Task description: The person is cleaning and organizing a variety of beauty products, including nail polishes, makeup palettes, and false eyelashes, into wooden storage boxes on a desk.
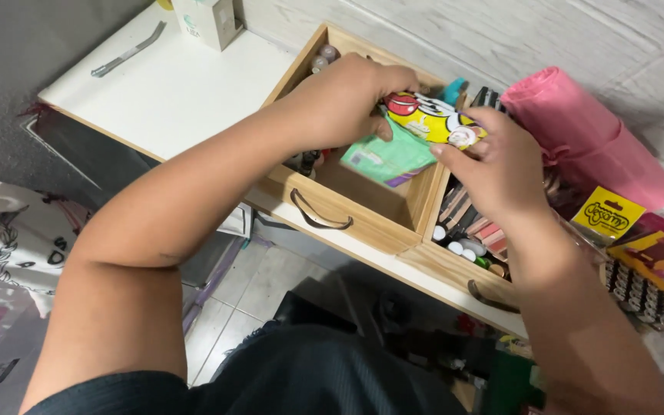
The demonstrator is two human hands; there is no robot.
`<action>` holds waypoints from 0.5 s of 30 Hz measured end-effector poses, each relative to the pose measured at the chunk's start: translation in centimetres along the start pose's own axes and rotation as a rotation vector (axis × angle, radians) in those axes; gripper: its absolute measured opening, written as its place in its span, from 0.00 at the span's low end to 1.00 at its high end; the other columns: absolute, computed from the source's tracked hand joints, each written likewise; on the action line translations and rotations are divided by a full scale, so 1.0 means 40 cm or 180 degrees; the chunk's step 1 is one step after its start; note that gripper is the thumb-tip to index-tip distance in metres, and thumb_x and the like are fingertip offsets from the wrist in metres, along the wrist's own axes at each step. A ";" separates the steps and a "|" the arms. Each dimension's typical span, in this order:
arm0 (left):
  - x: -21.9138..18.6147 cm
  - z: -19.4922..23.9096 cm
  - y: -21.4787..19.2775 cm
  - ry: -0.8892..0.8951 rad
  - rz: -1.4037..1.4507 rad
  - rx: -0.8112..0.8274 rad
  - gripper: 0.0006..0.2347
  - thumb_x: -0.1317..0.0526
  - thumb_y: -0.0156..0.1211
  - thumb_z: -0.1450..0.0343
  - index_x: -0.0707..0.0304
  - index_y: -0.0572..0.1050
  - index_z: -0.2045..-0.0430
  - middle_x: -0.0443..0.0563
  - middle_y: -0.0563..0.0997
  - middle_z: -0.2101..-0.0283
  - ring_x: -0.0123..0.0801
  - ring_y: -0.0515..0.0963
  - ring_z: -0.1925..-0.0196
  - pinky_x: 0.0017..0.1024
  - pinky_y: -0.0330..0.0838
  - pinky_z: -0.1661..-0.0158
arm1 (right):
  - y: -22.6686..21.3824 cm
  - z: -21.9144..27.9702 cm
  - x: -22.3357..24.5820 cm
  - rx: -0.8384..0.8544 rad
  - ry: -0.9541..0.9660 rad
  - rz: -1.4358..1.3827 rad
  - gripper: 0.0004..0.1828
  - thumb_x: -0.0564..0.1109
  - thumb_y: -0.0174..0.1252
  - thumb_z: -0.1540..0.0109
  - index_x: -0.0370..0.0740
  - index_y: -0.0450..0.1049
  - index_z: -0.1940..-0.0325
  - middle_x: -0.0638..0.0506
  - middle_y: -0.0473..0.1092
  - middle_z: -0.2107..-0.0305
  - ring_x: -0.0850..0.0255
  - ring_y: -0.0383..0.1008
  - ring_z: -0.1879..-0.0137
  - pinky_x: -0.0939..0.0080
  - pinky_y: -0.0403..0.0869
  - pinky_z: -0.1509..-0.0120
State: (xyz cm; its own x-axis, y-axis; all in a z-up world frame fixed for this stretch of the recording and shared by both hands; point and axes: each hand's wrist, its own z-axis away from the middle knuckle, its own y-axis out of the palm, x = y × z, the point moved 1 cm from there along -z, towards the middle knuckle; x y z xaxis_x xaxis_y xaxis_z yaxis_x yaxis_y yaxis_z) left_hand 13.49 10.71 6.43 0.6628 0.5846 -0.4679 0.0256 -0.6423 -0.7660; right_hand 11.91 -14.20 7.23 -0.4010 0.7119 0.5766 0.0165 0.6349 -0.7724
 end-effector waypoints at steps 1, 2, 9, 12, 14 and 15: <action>0.000 0.002 0.009 0.0011 -0.0001 0.0006 0.25 0.69 0.75 0.41 0.57 0.75 0.50 0.57 0.85 0.58 0.49 0.81 0.56 0.43 0.69 0.63 | 0.010 -0.006 -0.006 -0.0011 0.0006 0.0000 0.27 0.49 0.69 0.42 0.39 0.74 0.41 0.52 0.79 0.56 0.65 0.79 0.54 0.64 0.73 0.52; 0.000 0.003 0.019 -0.0133 0.0095 0.0113 0.24 0.70 0.74 0.41 0.57 0.75 0.50 0.57 0.85 0.55 0.48 0.82 0.54 0.43 0.71 0.61 | 0.020 -0.013 -0.013 0.0075 0.0166 -0.0033 0.29 0.47 0.70 0.42 0.38 0.72 0.38 0.48 0.79 0.54 0.64 0.80 0.55 0.64 0.74 0.56; -0.019 -0.032 0.050 -0.0915 0.0077 0.0638 0.20 0.66 0.69 0.33 0.59 0.69 0.48 0.65 0.81 0.61 0.48 0.81 0.84 0.47 0.73 0.76 | 0.015 -0.087 -0.074 0.0264 -0.0202 0.0565 0.31 0.43 0.73 0.42 0.29 0.73 0.37 0.39 0.78 0.56 0.55 0.79 0.60 0.57 0.76 0.59; 0.045 -0.078 0.094 -0.0629 -0.0394 0.0494 0.25 0.65 0.73 0.38 0.61 0.72 0.45 0.62 0.82 0.57 0.56 0.80 0.58 0.51 0.69 0.71 | 0.032 -0.125 -0.111 0.0153 -0.0485 0.0972 0.28 0.42 0.74 0.44 0.28 0.77 0.42 0.35 0.78 0.56 0.47 0.78 0.56 0.50 0.74 0.55; 0.054 -0.096 0.098 -0.0614 -0.0585 0.0504 0.28 0.63 0.73 0.37 0.57 0.70 0.41 0.61 0.83 0.57 0.57 0.80 0.56 0.52 0.70 0.70 | 0.036 -0.134 -0.097 0.0152 -0.0410 0.0988 0.24 0.41 0.72 0.43 0.29 0.77 0.44 0.37 0.78 0.56 0.46 0.77 0.55 0.49 0.73 0.53; 0.058 -0.107 0.101 -0.0592 -0.0773 0.0528 0.30 0.61 0.73 0.37 0.54 0.69 0.37 0.60 0.83 0.57 0.59 0.80 0.55 0.53 0.71 0.69 | 0.037 -0.137 -0.093 0.0149 -0.0321 0.0999 0.21 0.40 0.71 0.42 0.31 0.77 0.46 0.38 0.78 0.56 0.45 0.77 0.54 0.48 0.72 0.51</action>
State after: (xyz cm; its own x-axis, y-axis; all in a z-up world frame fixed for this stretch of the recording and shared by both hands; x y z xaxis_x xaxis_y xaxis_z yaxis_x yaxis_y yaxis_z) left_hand 18.34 7.33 4.15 0.5041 0.8007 -0.3237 0.0339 -0.3928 -0.9190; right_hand 18.44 -14.25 5.42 -0.4717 0.8358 0.2811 0.1124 0.3732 -0.9209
